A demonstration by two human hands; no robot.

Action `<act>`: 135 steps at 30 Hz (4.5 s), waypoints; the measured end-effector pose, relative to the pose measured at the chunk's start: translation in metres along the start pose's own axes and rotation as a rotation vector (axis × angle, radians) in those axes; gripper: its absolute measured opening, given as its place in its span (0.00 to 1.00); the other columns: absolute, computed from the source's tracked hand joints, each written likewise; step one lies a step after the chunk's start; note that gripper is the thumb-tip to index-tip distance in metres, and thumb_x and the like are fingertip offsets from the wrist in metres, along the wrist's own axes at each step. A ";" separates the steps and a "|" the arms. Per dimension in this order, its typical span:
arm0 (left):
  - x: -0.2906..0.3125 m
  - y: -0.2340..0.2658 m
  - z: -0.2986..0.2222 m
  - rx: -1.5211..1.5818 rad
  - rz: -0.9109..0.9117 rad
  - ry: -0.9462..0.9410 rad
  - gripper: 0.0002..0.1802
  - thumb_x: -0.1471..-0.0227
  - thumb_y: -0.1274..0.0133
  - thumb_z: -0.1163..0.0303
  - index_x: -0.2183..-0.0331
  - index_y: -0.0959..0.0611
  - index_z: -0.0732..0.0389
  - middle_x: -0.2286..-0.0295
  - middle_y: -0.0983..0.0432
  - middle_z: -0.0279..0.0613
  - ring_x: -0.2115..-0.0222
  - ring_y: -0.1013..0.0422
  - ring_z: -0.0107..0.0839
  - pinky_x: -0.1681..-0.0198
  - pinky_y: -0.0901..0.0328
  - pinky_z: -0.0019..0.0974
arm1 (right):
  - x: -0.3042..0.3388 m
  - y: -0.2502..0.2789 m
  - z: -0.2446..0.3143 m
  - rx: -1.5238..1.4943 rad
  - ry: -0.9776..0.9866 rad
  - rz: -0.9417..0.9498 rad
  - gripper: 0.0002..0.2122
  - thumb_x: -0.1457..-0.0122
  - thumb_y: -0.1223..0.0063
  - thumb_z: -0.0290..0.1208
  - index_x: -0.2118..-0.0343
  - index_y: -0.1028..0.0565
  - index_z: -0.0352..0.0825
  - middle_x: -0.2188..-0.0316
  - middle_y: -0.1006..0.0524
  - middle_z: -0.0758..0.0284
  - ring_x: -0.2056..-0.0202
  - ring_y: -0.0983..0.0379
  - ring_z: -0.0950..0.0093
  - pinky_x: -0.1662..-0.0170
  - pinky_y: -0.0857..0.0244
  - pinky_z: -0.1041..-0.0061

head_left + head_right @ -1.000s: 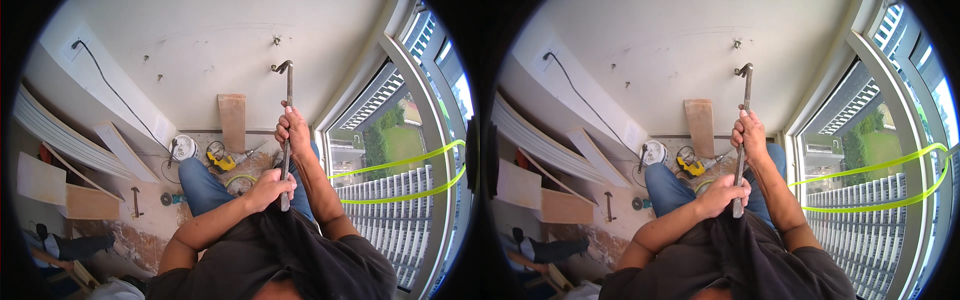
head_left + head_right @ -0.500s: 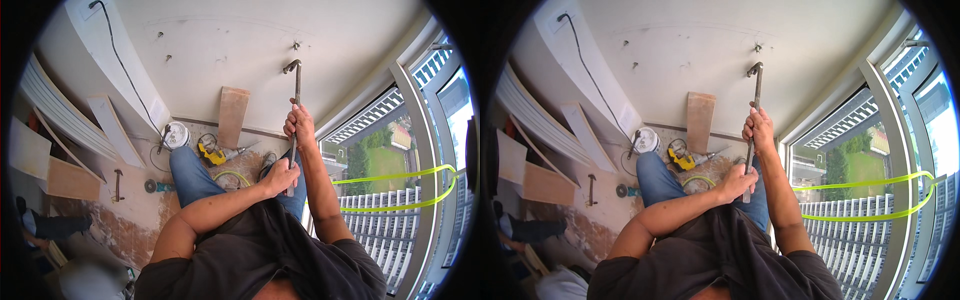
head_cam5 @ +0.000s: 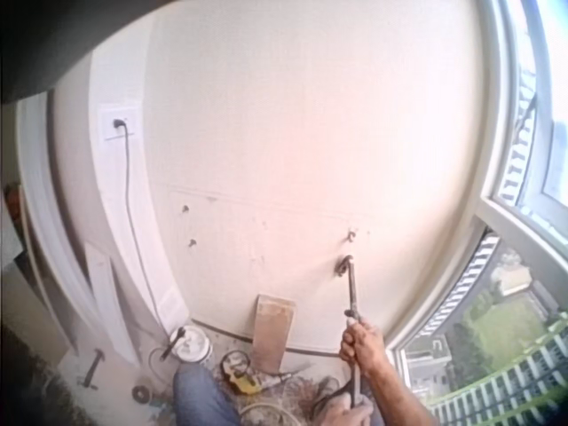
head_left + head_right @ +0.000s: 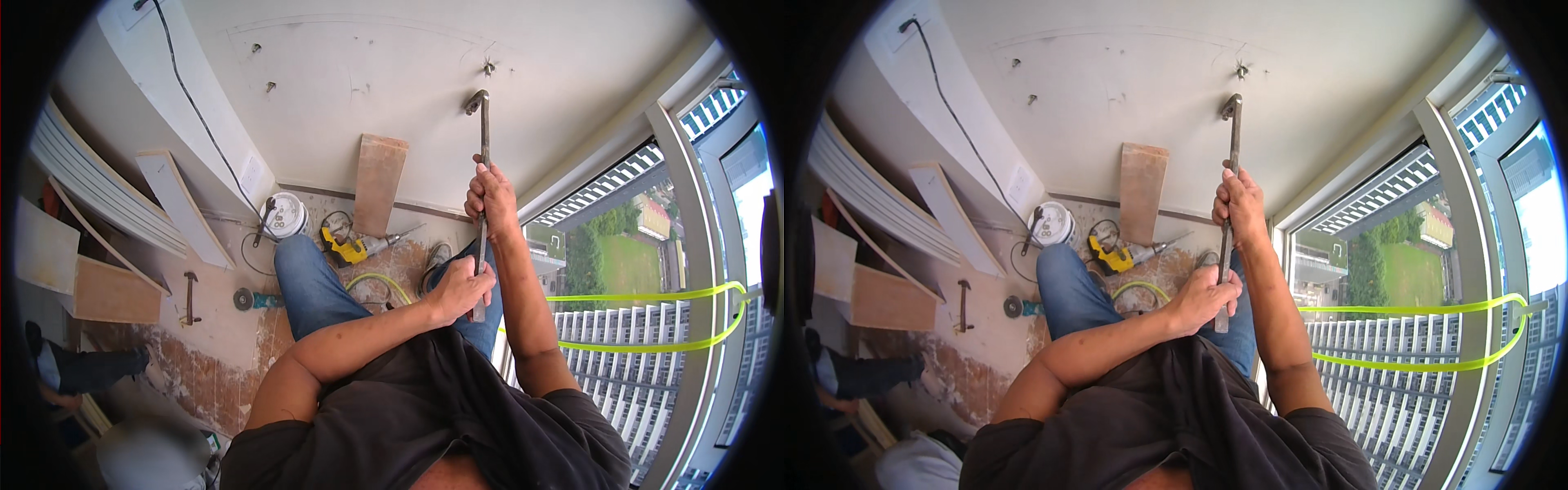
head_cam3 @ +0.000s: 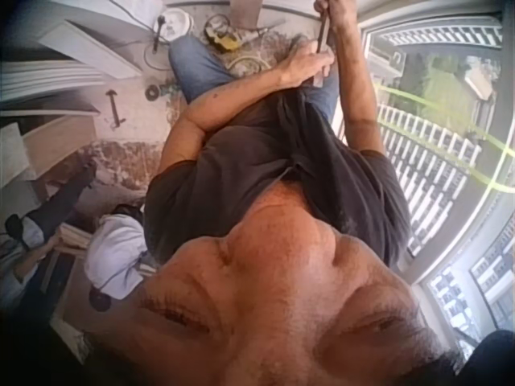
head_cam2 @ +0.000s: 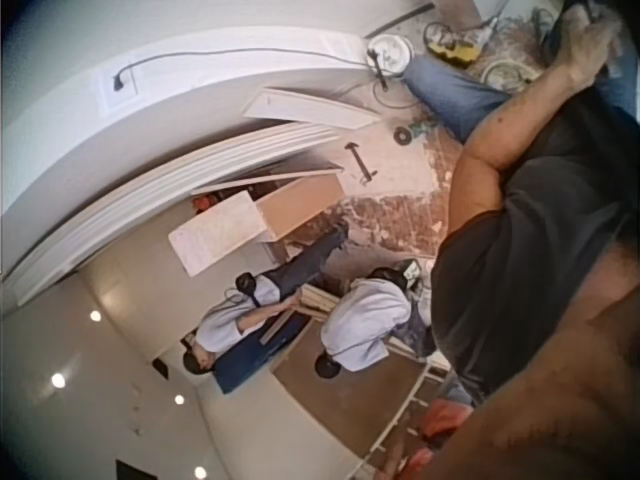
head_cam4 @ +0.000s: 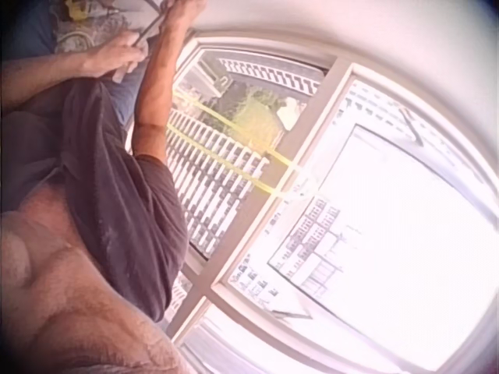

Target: The person sits on the floor and uses a hammer and screwdriver to install metal fixtures into the ceiling. Another person assists by holding a wooden board against the wall and handing over tools.

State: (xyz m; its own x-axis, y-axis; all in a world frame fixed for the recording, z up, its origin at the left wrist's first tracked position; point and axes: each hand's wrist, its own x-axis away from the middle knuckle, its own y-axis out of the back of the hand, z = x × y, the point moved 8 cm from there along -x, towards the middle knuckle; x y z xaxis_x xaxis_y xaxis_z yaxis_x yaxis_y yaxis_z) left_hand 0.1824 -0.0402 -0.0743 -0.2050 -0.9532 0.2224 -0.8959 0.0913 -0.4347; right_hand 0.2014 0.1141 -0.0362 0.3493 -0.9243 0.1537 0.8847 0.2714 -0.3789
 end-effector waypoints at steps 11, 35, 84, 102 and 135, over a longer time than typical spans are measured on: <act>-0.001 0.004 -0.006 0.112 -0.002 -0.028 0.07 0.42 0.47 0.70 0.70 0.25 0.63 0.80 0.27 0.38 0.79 0.31 0.25 0.75 0.36 0.32 | -0.006 -0.002 0.001 -0.057 -0.023 -0.042 0.15 0.28 0.50 0.37 0.44 0.33 0.36 0.79 0.40 0.77 0.85 0.44 0.84 0.83 0.48 0.81; 0.095 -0.048 -0.110 -1.020 0.087 -1.577 0.21 0.49 0.32 0.62 0.59 0.19 0.64 0.64 0.23 0.43 0.61 0.23 0.41 0.48 0.29 0.53 | -0.004 -0.019 0.020 -0.158 -0.182 -0.123 0.07 0.29 0.47 0.38 0.60 0.33 0.44 0.80 0.37 0.77 0.84 0.43 0.84 0.82 0.49 0.79; 0.080 -0.060 -0.151 -0.684 0.079 -1.609 0.20 0.56 0.34 0.66 0.63 0.19 0.68 0.78 0.26 0.35 0.78 0.29 0.32 0.74 0.39 0.38 | 0.087 -0.051 0.031 -0.339 -0.297 -0.028 0.20 0.26 0.55 0.42 0.42 0.32 0.30 0.82 0.40 0.76 0.86 0.47 0.83 0.82 0.49 0.78; 0.086 -0.063 -0.181 -0.650 0.029 -1.624 0.17 0.52 0.32 0.66 0.66 0.21 0.66 0.80 0.28 0.34 0.81 0.30 0.30 0.78 0.39 0.35 | 0.085 -0.075 0.050 -0.473 -0.264 -0.074 0.17 0.25 0.54 0.36 0.44 0.31 0.26 0.83 0.40 0.78 0.87 0.47 0.86 0.82 0.48 0.82; 0.083 -0.061 -0.141 -0.830 0.158 -1.429 0.14 0.48 0.31 0.72 0.64 0.20 0.64 0.81 0.28 0.36 0.85 0.36 0.33 0.78 0.40 0.37 | 0.075 -0.049 0.002 -0.441 -0.176 0.060 0.09 0.32 0.51 0.29 0.51 0.30 0.35 0.83 0.37 0.74 0.89 0.42 0.80 0.84 0.47 0.75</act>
State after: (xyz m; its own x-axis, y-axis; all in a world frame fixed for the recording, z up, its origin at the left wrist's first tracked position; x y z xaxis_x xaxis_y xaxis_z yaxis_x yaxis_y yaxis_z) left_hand 0.1649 -0.0846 0.0935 -0.2252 -0.3551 -0.9073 -0.9511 -0.1220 0.2838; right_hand 0.1846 0.0316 -0.0045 0.4764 -0.8406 0.2577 0.6595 0.1478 -0.7371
